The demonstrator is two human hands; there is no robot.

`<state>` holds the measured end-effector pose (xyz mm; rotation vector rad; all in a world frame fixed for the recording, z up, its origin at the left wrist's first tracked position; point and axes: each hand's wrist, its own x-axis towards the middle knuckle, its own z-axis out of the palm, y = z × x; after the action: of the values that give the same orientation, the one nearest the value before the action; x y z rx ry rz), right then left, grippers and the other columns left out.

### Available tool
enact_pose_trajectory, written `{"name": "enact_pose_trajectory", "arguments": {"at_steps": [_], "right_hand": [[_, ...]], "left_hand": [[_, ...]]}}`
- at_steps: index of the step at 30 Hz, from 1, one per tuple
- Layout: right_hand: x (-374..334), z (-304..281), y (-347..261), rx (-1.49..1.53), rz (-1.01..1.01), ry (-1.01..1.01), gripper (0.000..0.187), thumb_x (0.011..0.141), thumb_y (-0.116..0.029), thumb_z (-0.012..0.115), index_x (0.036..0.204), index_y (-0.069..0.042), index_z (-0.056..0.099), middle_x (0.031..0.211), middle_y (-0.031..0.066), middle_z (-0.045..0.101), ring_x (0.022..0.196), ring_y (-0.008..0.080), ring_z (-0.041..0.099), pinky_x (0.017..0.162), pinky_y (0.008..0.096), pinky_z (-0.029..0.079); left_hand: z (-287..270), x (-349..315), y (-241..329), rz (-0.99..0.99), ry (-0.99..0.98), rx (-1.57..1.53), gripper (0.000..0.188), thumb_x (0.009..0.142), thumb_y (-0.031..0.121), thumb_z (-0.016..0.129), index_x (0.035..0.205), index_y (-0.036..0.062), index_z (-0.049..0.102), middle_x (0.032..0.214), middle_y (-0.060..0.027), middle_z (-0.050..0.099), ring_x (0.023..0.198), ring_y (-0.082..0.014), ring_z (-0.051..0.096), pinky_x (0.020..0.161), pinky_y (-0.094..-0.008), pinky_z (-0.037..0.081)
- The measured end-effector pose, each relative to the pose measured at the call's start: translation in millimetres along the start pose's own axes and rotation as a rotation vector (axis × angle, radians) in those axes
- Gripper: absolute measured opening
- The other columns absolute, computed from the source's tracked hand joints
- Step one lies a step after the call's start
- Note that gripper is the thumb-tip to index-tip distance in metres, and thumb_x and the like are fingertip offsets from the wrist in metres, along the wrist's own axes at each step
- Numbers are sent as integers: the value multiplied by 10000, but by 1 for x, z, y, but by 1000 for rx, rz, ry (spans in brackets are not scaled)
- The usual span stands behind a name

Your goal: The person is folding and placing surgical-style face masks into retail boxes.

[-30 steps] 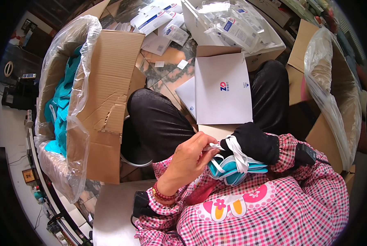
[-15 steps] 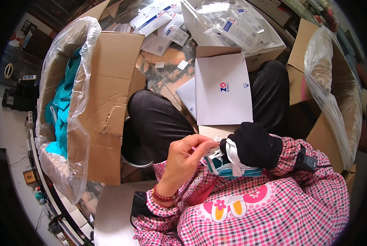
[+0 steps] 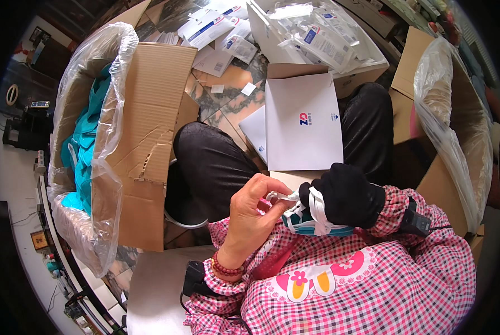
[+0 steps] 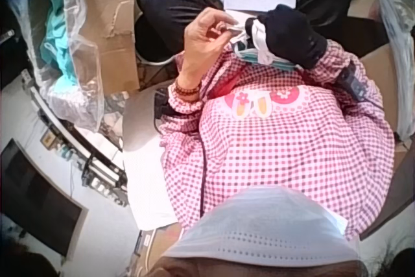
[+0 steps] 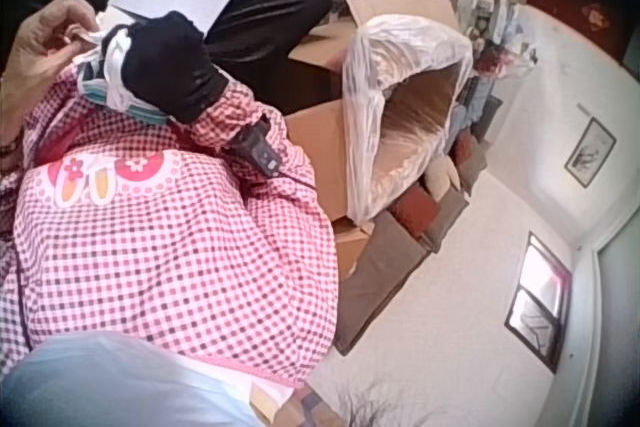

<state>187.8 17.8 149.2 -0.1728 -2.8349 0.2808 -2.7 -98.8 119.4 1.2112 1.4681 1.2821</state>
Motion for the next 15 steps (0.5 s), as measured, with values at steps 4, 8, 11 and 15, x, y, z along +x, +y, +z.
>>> {"name": "enact_pose_trajectory", "arguments": {"at_steps": [4, 8, 11, 15], "right_hand": [[1, -3, -3, -58, -14, 12, 131, 786, -170, 684, 875, -80, 651, 620, 28, 582, 559, 201, 611, 538, 333, 449], [-1, 0, -1, -53, -47, 11, 351, 767, -106, 709, 1108, -29, 678, 660, 12, 554, 560, 175, 517, 494, 349, 372], [0, 0, -2, -59, -47, -34, 361, 766, -115, 710, 1112, -18, 672, 667, 13, 561, 555, 173, 523, 496, 350, 376], [2, 0, -3, -29, -12, 5, 146, 780, -195, 692, 867, -86, 648, 601, 30, 566, 538, 213, 605, 524, 347, 449]], "left_hand": [[-3, 0, 7, -10, -86, 103, 202, 788, -70, 723, 965, 21, 686, 949, -35, 647, 828, -83, 639, 632, -196, 515], [-7, -2, 11, 11, -88, 95, 215, 796, -60, 713, 995, 18, 695, 974, -45, 659, 832, -87, 641, 636, -197, 504], [-12, -4, 14, -5, -122, 70, 205, 819, -38, 713, 1017, 15, 707, 971, -50, 674, 816, -88, 643, 647, -194, 502], [-9, -6, 7, -69, -107, -26, 170, 845, -15, 717, 1014, 8, 717, 932, -46, 681, 770, -77, 633, 641, -198, 501]]}}
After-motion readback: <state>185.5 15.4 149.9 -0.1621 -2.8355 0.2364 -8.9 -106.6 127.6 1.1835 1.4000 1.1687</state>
